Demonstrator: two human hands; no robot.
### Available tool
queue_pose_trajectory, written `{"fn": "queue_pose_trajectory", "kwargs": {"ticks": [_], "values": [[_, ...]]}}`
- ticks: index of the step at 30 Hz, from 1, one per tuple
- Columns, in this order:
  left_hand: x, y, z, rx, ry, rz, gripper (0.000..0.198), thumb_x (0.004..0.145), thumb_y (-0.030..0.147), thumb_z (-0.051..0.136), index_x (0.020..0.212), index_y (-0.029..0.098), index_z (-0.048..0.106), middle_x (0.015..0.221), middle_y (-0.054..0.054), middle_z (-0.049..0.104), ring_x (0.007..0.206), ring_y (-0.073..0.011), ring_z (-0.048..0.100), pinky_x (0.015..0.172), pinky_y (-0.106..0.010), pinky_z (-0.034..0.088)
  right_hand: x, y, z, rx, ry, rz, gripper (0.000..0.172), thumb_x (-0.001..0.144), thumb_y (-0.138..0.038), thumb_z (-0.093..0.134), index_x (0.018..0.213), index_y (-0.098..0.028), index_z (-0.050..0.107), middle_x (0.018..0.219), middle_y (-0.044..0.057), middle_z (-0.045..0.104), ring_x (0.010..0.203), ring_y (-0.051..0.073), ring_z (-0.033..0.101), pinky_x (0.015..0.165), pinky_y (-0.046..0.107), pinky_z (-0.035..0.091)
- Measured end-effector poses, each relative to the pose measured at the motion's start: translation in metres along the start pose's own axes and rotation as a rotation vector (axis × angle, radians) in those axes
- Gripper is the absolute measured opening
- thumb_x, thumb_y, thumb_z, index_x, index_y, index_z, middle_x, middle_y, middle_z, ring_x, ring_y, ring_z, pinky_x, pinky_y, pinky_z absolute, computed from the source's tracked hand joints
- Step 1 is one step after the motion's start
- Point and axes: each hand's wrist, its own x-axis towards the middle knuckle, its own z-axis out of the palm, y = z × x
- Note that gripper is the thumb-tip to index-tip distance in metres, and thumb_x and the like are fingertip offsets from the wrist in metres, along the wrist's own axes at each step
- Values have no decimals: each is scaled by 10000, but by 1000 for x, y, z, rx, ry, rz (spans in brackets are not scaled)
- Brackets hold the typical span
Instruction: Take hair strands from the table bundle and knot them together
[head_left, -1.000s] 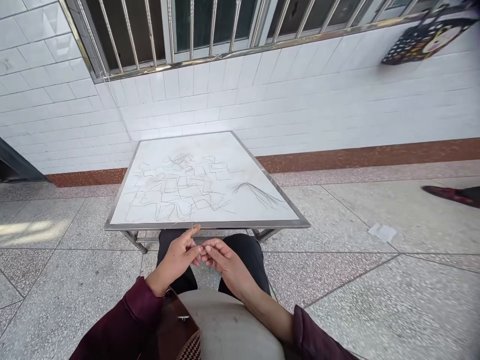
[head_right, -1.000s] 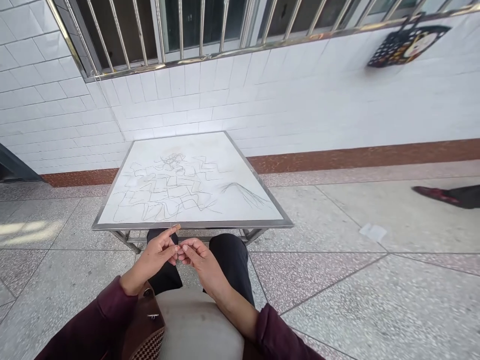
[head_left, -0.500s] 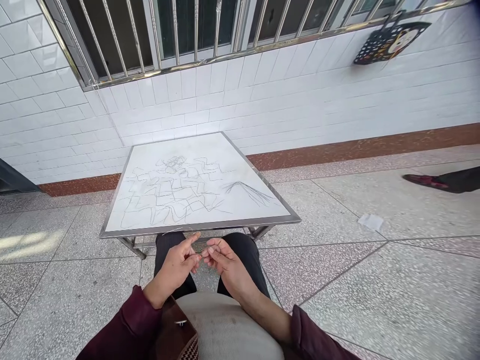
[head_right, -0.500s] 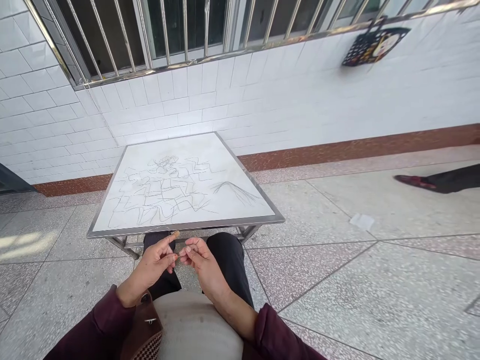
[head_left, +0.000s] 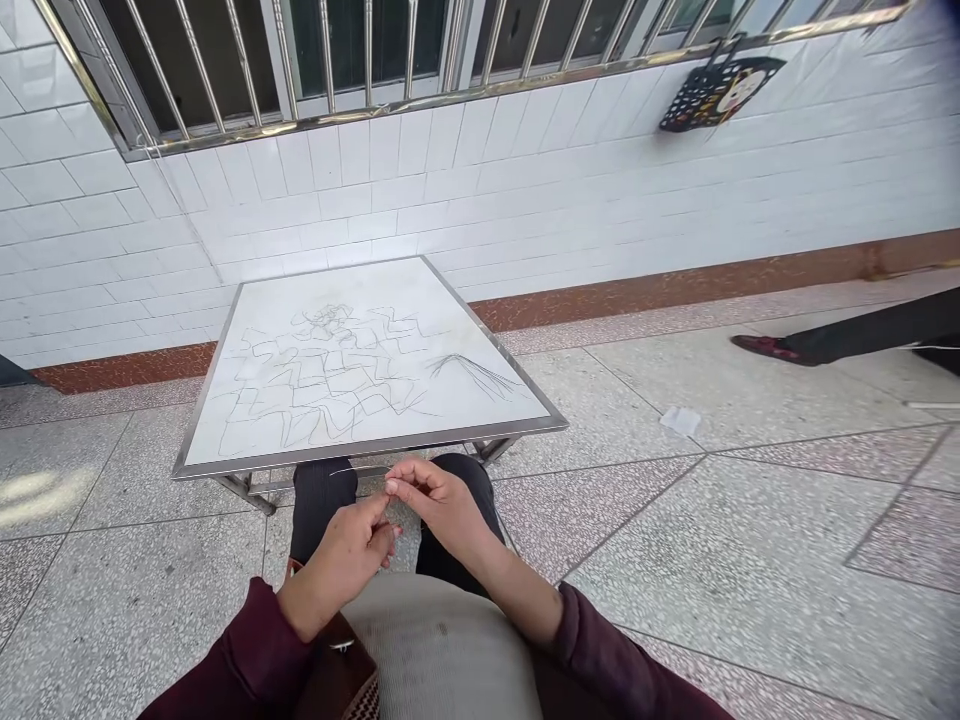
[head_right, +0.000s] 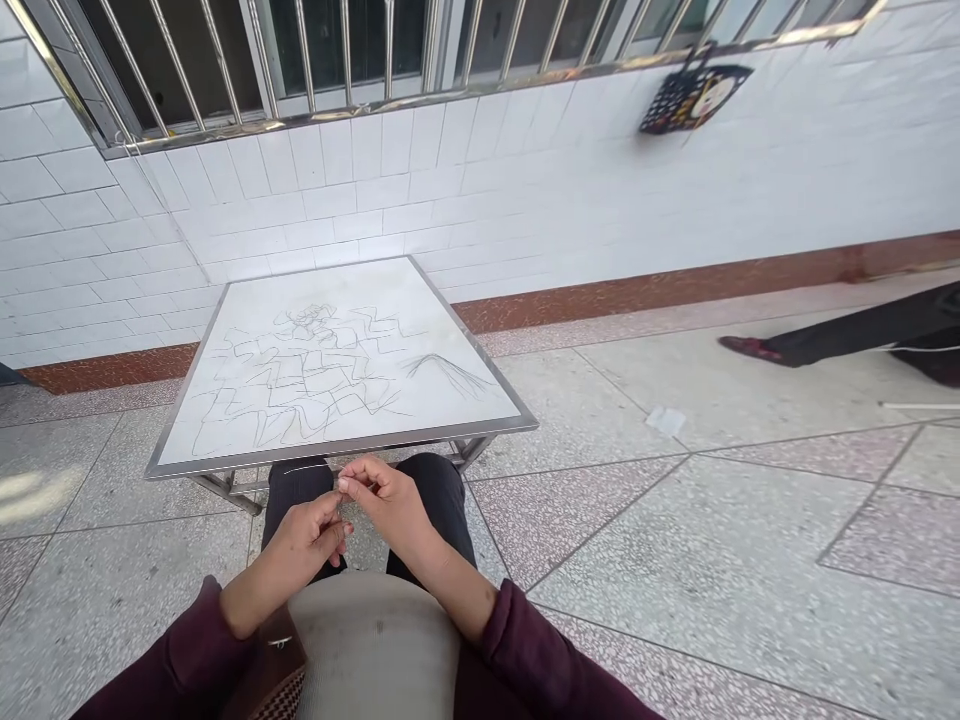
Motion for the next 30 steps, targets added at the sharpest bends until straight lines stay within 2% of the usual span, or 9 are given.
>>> {"fn": "queue_pose_trajectory", "kwargs": {"ticks": [4,8,13,17,23,30], "values": [[2,-3,-1,-148,-64,-33,395,927,360,425,1165,148,657,619,14,576,459,-130,568,513,-258,477,0,0,-1,75,-56,21,213,830,-431,643,813,-219,646,712,-16,639,668,138,579,670,293,490],[5,-7,-1,-304,-125,-109,459,888,480,486,1082,112,681,592,13,561,442,-121,553,488,-260,480,0,1,-3,117,-46,78,244,818,-448,662,796,-207,629,718,-17,627,666,127,571,675,282,489],[7,-10,-1,-449,-160,-131,465,832,542,560,928,107,694,588,5,564,460,-119,553,487,-263,492,-1,2,-3,165,-42,131,289,795,-483,675,783,-199,624,722,-7,625,664,130,558,667,283,470],[9,-11,1,-445,-150,-147,467,829,525,560,987,104,686,577,8,564,449,-116,549,485,-264,494,0,3,-4,169,-40,169,317,780,-507,675,797,-194,621,736,3,630,680,140,555,678,291,457],[8,-13,9,-275,-60,-181,337,862,379,492,911,115,696,572,6,553,438,-111,541,450,-241,474,0,2,-5,117,-56,186,303,803,-475,634,934,-202,631,736,-5,616,669,142,549,661,291,449],[7,-11,10,-342,-87,-164,350,875,331,485,1064,123,693,571,17,550,437,-102,533,461,-230,488,0,5,-5,82,-19,194,334,794,-511,617,889,-192,634,702,0,611,625,139,530,596,276,415]]}}
